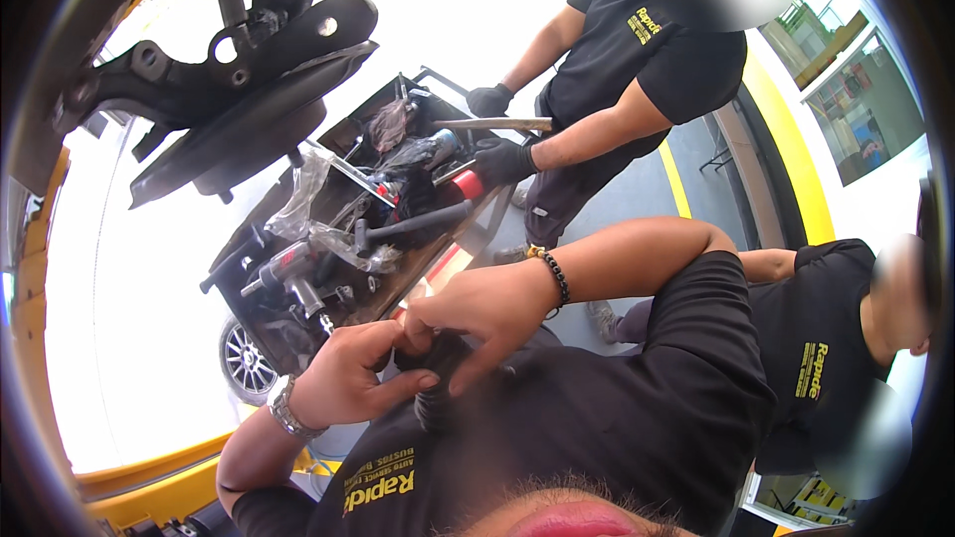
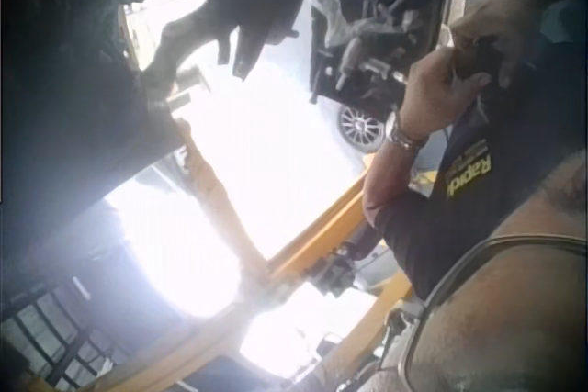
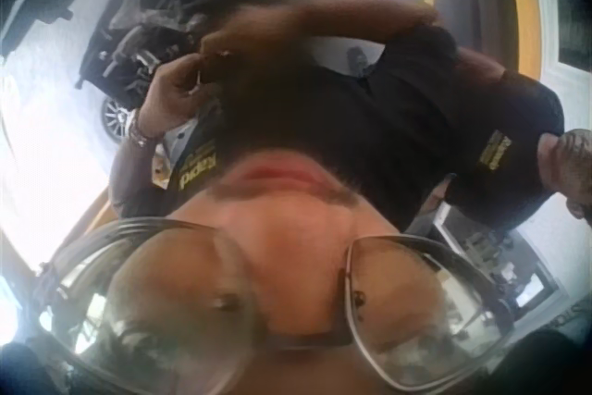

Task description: The person handles a black rubber boot and a metal rod, positioning them near the car's undercarriage while another mechanic works on the suspension. The person also picks up and examines a cylindrical part before placing it back on the cart.

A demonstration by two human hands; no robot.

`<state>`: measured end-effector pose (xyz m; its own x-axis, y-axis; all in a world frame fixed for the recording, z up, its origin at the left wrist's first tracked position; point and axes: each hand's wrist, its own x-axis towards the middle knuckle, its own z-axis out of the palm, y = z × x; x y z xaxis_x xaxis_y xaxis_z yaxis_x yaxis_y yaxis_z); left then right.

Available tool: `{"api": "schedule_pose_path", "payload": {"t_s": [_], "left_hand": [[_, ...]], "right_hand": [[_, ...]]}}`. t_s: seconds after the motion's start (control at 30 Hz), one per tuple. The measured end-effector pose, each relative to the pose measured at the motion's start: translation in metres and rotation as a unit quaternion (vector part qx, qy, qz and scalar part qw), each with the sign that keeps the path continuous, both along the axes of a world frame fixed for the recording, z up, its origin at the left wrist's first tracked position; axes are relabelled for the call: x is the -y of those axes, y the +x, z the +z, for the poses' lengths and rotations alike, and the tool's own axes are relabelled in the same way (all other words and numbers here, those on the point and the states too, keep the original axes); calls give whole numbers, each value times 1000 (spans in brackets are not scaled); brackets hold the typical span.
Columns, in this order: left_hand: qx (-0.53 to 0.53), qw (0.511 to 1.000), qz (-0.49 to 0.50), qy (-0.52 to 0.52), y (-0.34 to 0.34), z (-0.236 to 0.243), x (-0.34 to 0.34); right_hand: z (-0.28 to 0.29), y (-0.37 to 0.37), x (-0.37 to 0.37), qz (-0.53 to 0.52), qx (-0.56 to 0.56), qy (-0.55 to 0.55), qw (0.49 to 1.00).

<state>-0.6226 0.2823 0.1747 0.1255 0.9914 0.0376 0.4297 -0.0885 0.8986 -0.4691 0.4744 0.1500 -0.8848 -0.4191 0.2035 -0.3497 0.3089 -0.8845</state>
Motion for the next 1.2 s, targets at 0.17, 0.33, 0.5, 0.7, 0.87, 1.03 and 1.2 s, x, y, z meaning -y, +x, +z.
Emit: {"api": "schedule_pose_path", "payload": {"t_s": [0.17, 0.33, 0.5, 0.7, 0.87, 1.03, 1.2], "left_hand": [[-168, 984, -30, 54, -8, 26, 18], [-205, 976, -72, 30, -18, 40, 27], [-115, 985, -124, -24, -29, 45, 22], [-42, 977, -193, -77, -41, 37, 11], [59, 974, -216, -28, -50, 22, 5], [55, 968, -243, 8, -51, 20, -8], [-123, 954, -272, 3, -43, 42, -31]], "right_hand": [[5, 0, 20, -9, -9, 37, 999], [19, -3, 36, -10, -52, 51, 997], [32, -2, 44, -27, -53, 76, 995], [46, -5, 44, -14, -8, 132, 991], [53, -2, 37, -107, -38, 121, 986], [61, 6, 20, -39, -1, 230, 972], [71, 6, 8, -25, -19, 299, 954]]}}
